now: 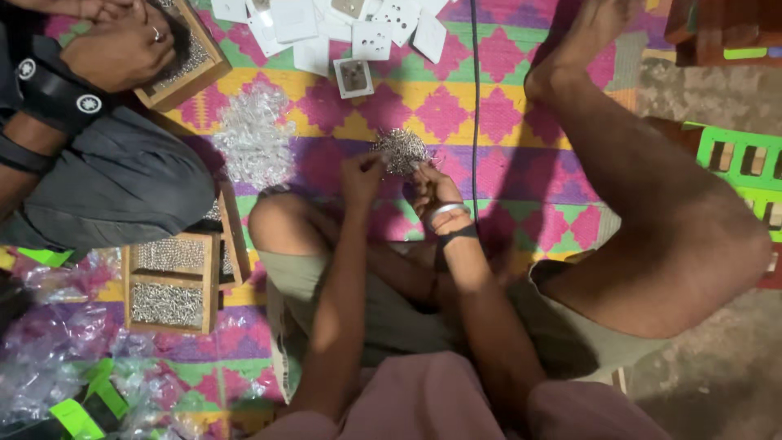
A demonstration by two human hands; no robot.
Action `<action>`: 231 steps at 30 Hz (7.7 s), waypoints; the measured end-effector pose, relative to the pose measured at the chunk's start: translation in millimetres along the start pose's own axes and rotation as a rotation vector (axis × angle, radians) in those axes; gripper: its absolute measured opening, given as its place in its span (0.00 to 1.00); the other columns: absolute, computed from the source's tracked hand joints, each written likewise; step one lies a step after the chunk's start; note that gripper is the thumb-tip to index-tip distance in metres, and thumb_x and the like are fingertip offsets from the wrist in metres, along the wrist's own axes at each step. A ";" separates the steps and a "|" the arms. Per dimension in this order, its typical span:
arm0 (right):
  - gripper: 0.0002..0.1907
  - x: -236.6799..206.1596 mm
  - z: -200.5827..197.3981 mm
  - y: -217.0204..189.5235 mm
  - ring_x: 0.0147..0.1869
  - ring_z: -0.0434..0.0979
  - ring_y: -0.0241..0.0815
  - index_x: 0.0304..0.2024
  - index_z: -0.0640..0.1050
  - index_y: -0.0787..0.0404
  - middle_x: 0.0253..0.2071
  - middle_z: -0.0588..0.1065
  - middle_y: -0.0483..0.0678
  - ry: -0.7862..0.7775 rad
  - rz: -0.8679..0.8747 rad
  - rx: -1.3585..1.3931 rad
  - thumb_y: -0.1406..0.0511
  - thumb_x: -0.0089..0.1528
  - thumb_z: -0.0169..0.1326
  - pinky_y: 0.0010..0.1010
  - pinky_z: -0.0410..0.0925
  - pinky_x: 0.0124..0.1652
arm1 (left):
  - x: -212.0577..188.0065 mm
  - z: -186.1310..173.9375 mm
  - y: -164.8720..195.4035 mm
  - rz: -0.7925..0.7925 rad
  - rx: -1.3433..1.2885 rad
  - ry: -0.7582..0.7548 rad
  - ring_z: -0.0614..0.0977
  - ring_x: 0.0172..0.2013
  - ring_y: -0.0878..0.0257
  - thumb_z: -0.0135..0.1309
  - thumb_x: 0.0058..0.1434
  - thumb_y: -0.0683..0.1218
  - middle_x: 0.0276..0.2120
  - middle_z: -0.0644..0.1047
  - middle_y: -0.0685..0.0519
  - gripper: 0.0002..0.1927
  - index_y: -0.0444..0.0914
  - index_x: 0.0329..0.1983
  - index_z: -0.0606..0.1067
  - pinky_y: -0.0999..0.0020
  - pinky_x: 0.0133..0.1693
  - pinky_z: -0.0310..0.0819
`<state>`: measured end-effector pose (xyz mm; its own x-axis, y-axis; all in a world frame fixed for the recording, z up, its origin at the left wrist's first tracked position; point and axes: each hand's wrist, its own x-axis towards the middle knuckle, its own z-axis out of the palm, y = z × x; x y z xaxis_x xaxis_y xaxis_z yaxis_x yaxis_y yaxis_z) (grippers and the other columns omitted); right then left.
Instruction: The person sits on a colorful mat and repeatedly picks up small metal pins, inserting them into clear plastic bags. They handle the pins and bags by hand, placing filled bags aside while continuing the repetitive packaging process.
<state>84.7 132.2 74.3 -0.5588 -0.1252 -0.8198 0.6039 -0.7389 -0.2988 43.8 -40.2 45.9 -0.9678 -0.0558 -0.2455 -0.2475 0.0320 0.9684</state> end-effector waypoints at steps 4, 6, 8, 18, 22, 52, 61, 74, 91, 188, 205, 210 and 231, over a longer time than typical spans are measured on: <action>0.08 1.9 -3.3 0.3 0.25 0.66 0.27 0.35 0.72 0.49 0.28 0.71 0.34 -0.151 -0.030 0.015 0.59 0.69 0.54 0.18 0.55 0.19 | 2.1 0.8 -2.5 -0.053 0.071 0.016 0.76 0.25 0.73 0.62 0.60 0.46 0.23 0.80 0.57 0.11 0.32 0.39 0.85 0.73 0.28 0.69; 0.06 1.9 -4.2 0.7 0.24 0.65 0.27 0.35 0.72 0.48 0.27 0.71 0.34 -0.075 -0.003 0.068 0.59 0.68 0.52 0.17 0.54 0.18 | 3.5 1.4 -2.8 0.030 0.108 0.031 0.79 0.27 0.75 0.61 0.62 0.46 0.26 0.83 0.58 0.11 0.33 0.41 0.84 0.74 0.31 0.73; 0.06 3.1 -6.0 1.3 0.23 0.65 0.28 0.35 0.72 0.48 0.25 0.69 0.34 -0.100 0.000 0.109 0.59 0.68 0.51 0.18 0.54 0.18 | 4.4 1.5 -3.1 -0.005 0.061 -0.035 0.76 0.27 0.73 0.62 0.63 0.47 0.25 0.81 0.55 0.12 0.33 0.42 0.84 0.72 0.30 0.71; 0.16 7.2 -5.9 7.3 0.18 0.63 0.31 0.27 0.73 0.53 0.19 0.67 0.39 -0.226 -0.002 0.099 0.56 0.69 0.52 0.21 0.54 0.15 | -6.6 0.8 8.7 0.049 0.285 0.119 0.82 0.25 0.68 0.63 0.60 0.47 0.26 0.82 0.51 0.11 0.33 0.38 0.81 0.68 0.30 0.75; 0.08 5.8 -2.0 11.4 0.21 0.67 0.32 0.36 0.80 0.57 0.26 0.73 0.42 0.000 -0.265 -0.122 0.64 0.68 0.52 0.23 0.57 0.19 | -9.1 -1.8 16.0 -0.079 0.199 0.021 0.80 0.24 0.67 0.61 0.63 0.46 0.25 0.82 0.50 0.11 0.35 0.44 0.84 0.69 0.29 0.73; 0.11 -3.4 -0.7 8.2 0.25 0.69 0.27 0.48 0.81 0.65 0.32 0.77 0.45 -0.325 -0.153 -0.806 0.68 0.66 0.52 0.20 0.60 0.23 | -45.0 -50.8 10.8 0.219 0.135 -0.252 0.85 0.38 0.60 0.61 0.58 0.43 0.37 0.84 0.48 0.11 0.35 0.43 0.83 0.64 0.41 0.79; 0.08 5.6 2.1 0.0 0.16 0.64 0.32 0.37 0.80 0.57 0.21 0.72 0.43 0.047 -0.244 -0.657 0.61 0.66 0.54 0.23 0.52 0.14 | -236.4 -327.2 61.1 0.862 -1.399 0.389 0.82 0.31 0.65 0.50 0.73 0.54 0.34 0.81 0.50 0.19 0.34 0.51 0.77 0.75 0.37 0.79; 0.08 16.4 -15.9 7.5 0.15 0.64 0.30 0.35 0.81 0.53 0.21 0.75 0.40 0.128 -0.369 -0.758 0.59 0.66 0.55 0.23 0.54 0.15 | 33.7 -159.5 58.2 0.455 1.146 0.321 0.80 0.42 0.42 0.50 0.48 0.34 0.40 0.77 0.41 0.21 0.34 0.46 0.79 0.53 0.39 0.77; 0.11 5.9 27.2 37.8 0.20 0.64 0.30 0.40 0.81 0.64 0.20 0.69 0.39 -0.049 -0.505 -0.947 0.61 0.65 0.60 0.26 0.57 0.21 | -11.6 -135.5 29.1 0.094 -0.101 0.226 0.83 0.29 0.68 0.55 0.68 0.38 0.30 0.83 0.51 0.05 0.31 0.42 0.79 0.73 0.32 0.78; 0.10 -1.7 -5.2 13.6 0.20 0.66 0.29 0.44 0.82 0.61 0.23 0.75 0.40 -0.049 -0.281 -0.808 0.62 0.65 0.57 0.23 0.57 0.19 | -41.1 -7.3 -24.1 -0.335 -0.116 -0.085 0.75 0.24 0.67 0.61 0.61 0.48 0.26 0.80 0.56 0.10 0.38 0.39 0.84 0.71 0.25 0.66; 0.09 6.6 -2.7 39.1 0.21 0.70 0.31 0.31 0.81 0.63 0.21 0.75 0.42 0.142 -0.584 -0.765 0.64 0.63 0.60 0.26 0.64 0.22 | -14.7 18.0 -21.4 -0.258 -0.221 0.152 0.74 0.24 0.72 0.63 0.56 0.44 0.23 0.78 0.58 0.09 0.33 0.34 0.84 0.73 0.27 0.65; 0.10 12.7 -3.5 29.2 0.15 0.63 0.36 0.29 0.74 0.57 0.18 0.69 0.43 0.176 -0.221 -0.520 0.61 0.63 0.53 0.29 0.57 0.16 | -17.2 12.4 -20.9 -0.178 -0.090 0.046 0.75 0.23 0.72 0.63 0.60 0.46 0.22 0.79 0.57 0.10 0.32 0.35 0.83 0.74 0.26 0.67; 0.10 17.9 -7.0 24.9 0.17 0.61 0.32 0.31 0.73 0.54 0.20 0.66 0.39 0.097 -0.213 -0.336 0.62 0.68 0.52 0.24 0.54 0.16 | -22.8 20.7 -29.1 -0.126 -0.142 -0.009 0.83 0.34 0.68 0.64 0.58 0.40 0.33 0.83 0.51 0.10 0.31 0.41 0.80 0.72 0.37 0.77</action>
<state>93.7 116.2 48.8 -0.6448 0.0820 -0.7600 0.6417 -0.4822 -0.5965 72.1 -19.3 22.4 -0.9300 -0.0412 -0.3651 -0.3585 -0.1161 0.9263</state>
